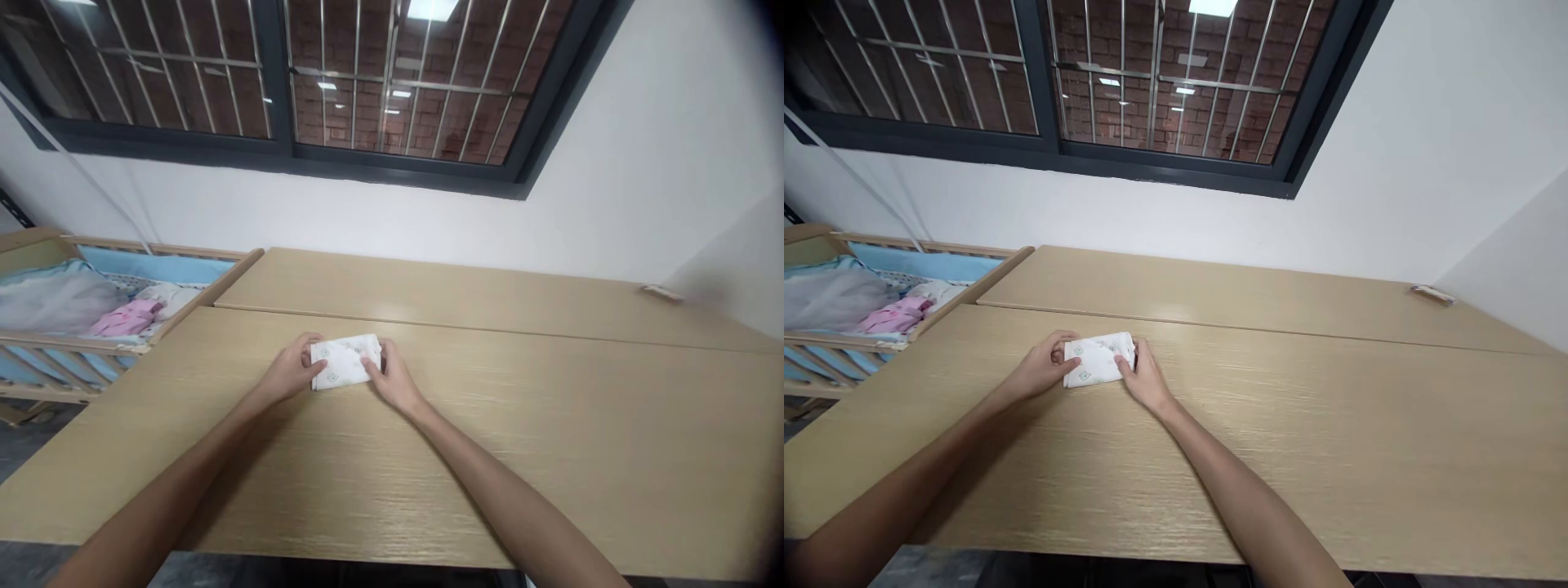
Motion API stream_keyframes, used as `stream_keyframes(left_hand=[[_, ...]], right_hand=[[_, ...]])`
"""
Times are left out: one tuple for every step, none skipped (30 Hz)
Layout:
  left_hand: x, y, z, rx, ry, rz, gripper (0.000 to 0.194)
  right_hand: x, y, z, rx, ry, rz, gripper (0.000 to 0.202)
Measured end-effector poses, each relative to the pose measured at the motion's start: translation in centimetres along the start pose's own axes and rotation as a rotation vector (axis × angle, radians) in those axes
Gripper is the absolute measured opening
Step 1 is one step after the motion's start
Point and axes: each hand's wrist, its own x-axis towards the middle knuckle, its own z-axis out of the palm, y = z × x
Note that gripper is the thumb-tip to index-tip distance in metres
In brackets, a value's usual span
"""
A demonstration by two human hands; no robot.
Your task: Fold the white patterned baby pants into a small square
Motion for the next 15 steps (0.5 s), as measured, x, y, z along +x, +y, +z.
stream_keyframes(left_hand=[[0.0, -0.2, 0.2, 0.063, 0.009, -0.002, 0.045], [0.0, -0.3, 0.4, 0.103, 0.015, -0.003, 0.040], [0.0, -0.4, 0.6, 0.124, 0.026, -0.007, 0.038], [-0.1, -0.3, 0.7, 0.142, 0.051, -0.003, 0.037], [-0.2, -0.1, 0.9, 0.175, 0.094, 0.014, 0.038], [-0.4, 0.2, 1.1, 0.216, 0.148, 0.050, 0.039], [-0.6, 0.6, 1.5, 0.258, 0.202, 0.105, 0.041], [-0.8, 1.1, 1.9, 0.294, 0.242, 0.173, 0.044], [-1.1, 1.6, 2.4, 0.319, 0.258, 0.247, 0.047], [-1.4, 2.0, 2.9, 0.329, 0.242, 0.313, 0.052], [-1.6, 2.4, 3.6, 0.327, 0.204, 0.356, 0.057], [-1.9, 2.6, 4.2, 0.326, 0.159, 0.375, 0.061], [-2.2, 2.7, 4.7, 0.335, 0.118, 0.378, 0.065], [-2.4, 2.6, 5.2, 0.354, 0.081, 0.375, 0.067], [-2.7, 2.4, 5.5, 0.382, 0.051, 0.372, 0.068]], right_hand=[[-0.1, 0.2, 0.1, -0.043, 0.035, -0.011, 0.047], [-0.3, 0.3, 0.1, -0.085, 0.072, -0.017, 0.052], [-0.5, 0.3, 0.1, -0.129, 0.110, -0.023, 0.058], [-0.6, 0.0, 0.0, -0.179, 0.143, -0.036, 0.063], [-0.8, -0.4, -0.1, -0.240, 0.164, -0.067, 0.065], [-0.9, -1.0, -0.1, -0.310, 0.166, -0.119, 0.065], [-1.0, -1.7, -0.2, -0.385, 0.147, -0.189, 0.063], [-1.1, -2.4, -0.1, -0.458, 0.111, -0.269, 0.062], [-1.2, -3.1, 0.0, -0.520, 0.056, -0.346, 0.061], [-1.3, -3.7, 0.2, -0.566, -0.016, -0.409, 0.063], [-1.3, -4.1, 0.4, -0.596, -0.091, -0.451, 0.066], [-1.3, -4.3, 0.7, -0.618, -0.162, -0.469, 0.069], [-1.3, -4.3, 0.9, -0.635, -0.225, -0.465, 0.072], [-1.3, -4.2, 1.1, -0.651, -0.276, -0.442, 0.074], [-1.3, -3.9, 1.1, -0.666, -0.316, -0.409, 0.076]])
